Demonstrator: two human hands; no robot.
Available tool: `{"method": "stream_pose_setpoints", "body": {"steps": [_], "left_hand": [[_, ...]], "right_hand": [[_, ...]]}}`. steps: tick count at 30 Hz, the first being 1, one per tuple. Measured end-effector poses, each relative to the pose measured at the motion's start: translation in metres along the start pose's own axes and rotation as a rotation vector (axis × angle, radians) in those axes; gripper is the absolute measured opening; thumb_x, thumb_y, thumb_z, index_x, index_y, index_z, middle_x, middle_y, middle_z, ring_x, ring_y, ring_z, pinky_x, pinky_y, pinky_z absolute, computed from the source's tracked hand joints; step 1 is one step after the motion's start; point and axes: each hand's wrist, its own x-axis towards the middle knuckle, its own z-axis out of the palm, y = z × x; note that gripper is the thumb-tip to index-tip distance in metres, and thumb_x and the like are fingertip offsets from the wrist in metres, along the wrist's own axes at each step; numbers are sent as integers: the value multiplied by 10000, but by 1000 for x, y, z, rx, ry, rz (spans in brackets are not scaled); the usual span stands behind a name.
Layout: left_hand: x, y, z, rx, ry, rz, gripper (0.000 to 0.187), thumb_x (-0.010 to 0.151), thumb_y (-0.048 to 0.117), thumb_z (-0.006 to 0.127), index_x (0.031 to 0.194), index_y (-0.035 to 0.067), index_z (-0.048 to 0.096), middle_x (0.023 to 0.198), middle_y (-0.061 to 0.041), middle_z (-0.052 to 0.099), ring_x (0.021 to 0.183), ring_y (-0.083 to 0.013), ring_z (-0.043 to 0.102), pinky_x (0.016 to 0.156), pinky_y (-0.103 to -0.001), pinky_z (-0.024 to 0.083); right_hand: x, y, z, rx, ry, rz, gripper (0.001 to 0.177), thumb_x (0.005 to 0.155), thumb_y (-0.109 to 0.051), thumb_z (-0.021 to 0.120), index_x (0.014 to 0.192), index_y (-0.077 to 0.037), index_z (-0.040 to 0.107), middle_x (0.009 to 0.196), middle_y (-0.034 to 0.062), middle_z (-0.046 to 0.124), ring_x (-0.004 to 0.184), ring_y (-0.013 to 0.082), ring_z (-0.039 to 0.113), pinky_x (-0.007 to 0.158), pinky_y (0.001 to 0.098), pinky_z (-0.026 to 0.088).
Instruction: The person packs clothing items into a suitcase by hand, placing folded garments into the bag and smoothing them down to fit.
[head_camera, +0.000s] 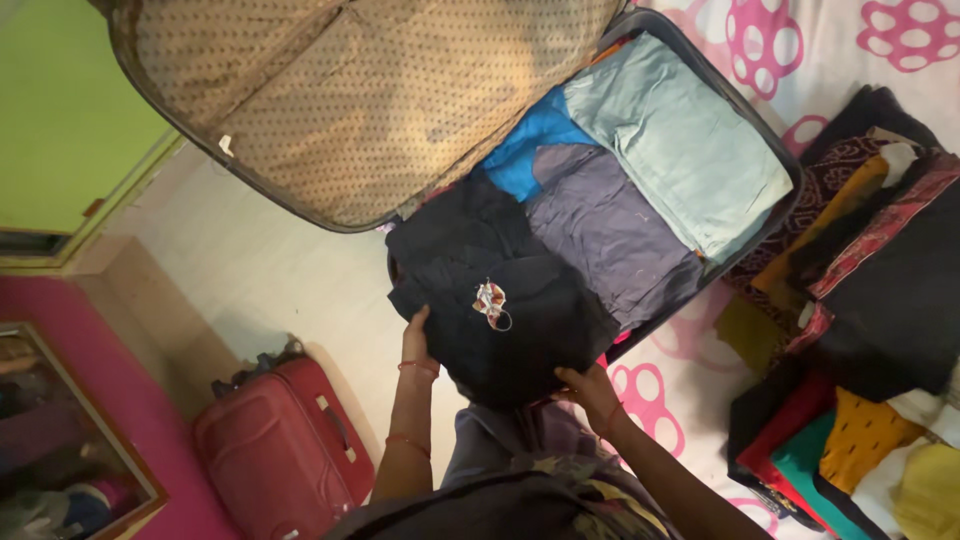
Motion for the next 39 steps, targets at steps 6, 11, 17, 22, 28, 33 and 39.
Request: {"method": "stream_pose_setpoints", "body": {"steps": [6,11,17,22,28,33,39], "left_hand": [[9,-5,-30,529,111,359,495,914,159,725,1333,-59,576,1265,-166,687,1135,-290,660,986,-396,519],[-45,35,-1,1181,288,813,592,872,129,731,1382,-62,498,1264,-212,604,1081,-327,624,859,-400,548],[-25,34,4,1360,92,825,462,961,241,665,1318,-47,603,1258,-252,652,1144,-385,658,935,-417,544],[50,2,-26,1369,-9,694,585,979,390,643,1286,-105,595,1241,-341,658,1208,-484,622,1052,-480,481],[121,-37,-45,1185,143,577,784,894,515,683,1337,-116,540,1249,-353,666,1227,-464,634,1077,-458,482],[137,-53,-30,1360,391,407,1124,790,692,698,1538,-61,327,1437,-426,407,1335,-550,451,1125,-512,396],[129,-47,-19,1534,391,394,1252,803,772,694,1574,-94,223,1474,-442,351,1384,-557,400,1164,-519,374]], "right_hand": [[-1,11,-24,-60,60,-49,484,890,-212,695,1306,-14,546,1156,144,671,982,282,697,772,471,627],[-40,-28,2,-744,543,-531,561,921,-215,734,1374,19,498,1197,196,625,1068,341,628,924,455,541],[-46,-39,75,-1426,-189,-1100,404,945,-205,577,1317,-49,618,1448,208,549,1366,395,495,1141,540,354],[3,9,100,-1863,-394,-1300,547,936,-216,497,1452,-37,522,1601,183,412,1499,343,346,1208,570,238],[37,22,83,-2049,-433,-1166,570,936,-203,477,1484,-46,490,1646,148,338,1530,314,274,1235,525,184],[48,31,91,-2313,-495,-991,468,964,-218,479,1377,-53,623,1701,132,253,1561,330,167,1241,527,108],[48,15,122,-2626,-765,-739,435,977,-273,522,1332,-84,686,1684,103,285,1608,381,71,1259,593,14]]}}
